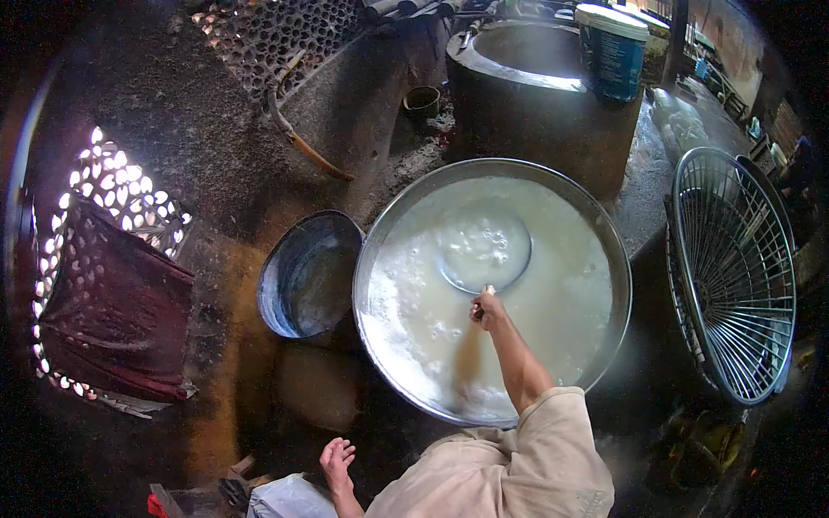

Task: The person unmolds a block of tofu by flipping it with a wooden board, unwrapping the cloth, and carrying the tofu slab across the room. The person then scoops and stirs liquid in a large vat using a ladle before returning to remove the cloth from the mold.

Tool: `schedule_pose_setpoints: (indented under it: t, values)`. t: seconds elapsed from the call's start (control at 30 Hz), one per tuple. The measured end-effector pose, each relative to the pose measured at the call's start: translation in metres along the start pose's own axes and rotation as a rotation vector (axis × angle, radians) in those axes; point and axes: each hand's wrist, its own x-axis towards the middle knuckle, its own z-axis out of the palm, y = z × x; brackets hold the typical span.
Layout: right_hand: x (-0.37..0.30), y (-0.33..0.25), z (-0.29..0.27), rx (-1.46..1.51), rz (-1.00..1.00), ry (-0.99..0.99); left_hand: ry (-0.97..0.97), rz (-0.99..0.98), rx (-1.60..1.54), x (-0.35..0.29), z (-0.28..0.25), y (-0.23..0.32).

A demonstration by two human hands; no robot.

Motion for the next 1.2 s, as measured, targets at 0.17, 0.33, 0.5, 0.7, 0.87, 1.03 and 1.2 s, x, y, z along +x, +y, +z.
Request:
schedule_pose_setpoints:
  t: [0.17,0.33,0.5,0.7,0.87,1.03,1.2]
  values:
    - [-0.005,0.023,0.02,0.102,0.084,-0.06,-0.022,0.011,0.006,0.002,-0.008,-0.005]
    - [-0.023,0.056,0.038,0.161,0.083,-0.16,-0.037,0.048,-0.006,0.005,-0.022,-0.008]
    - [-0.039,0.088,0.045,0.213,0.134,-0.181,-0.063,0.07,-0.033,0.01,-0.047,-0.02]
    - [-0.053,0.119,0.029,0.281,0.104,-0.144,-0.1,0.076,-0.036,0.014,-0.074,-0.026]
    - [-0.073,0.139,0.012,0.337,0.096,-0.125,-0.141,0.077,-0.035,0.02,-0.087,-0.027]
    - [-0.101,0.15,-0.004,0.335,0.071,-0.021,-0.194,0.077,-0.015,0.028,-0.086,-0.024]
    - [-0.108,0.152,-0.031,0.36,0.039,-0.022,-0.248,0.072,-0.012,0.034,-0.075,-0.026]
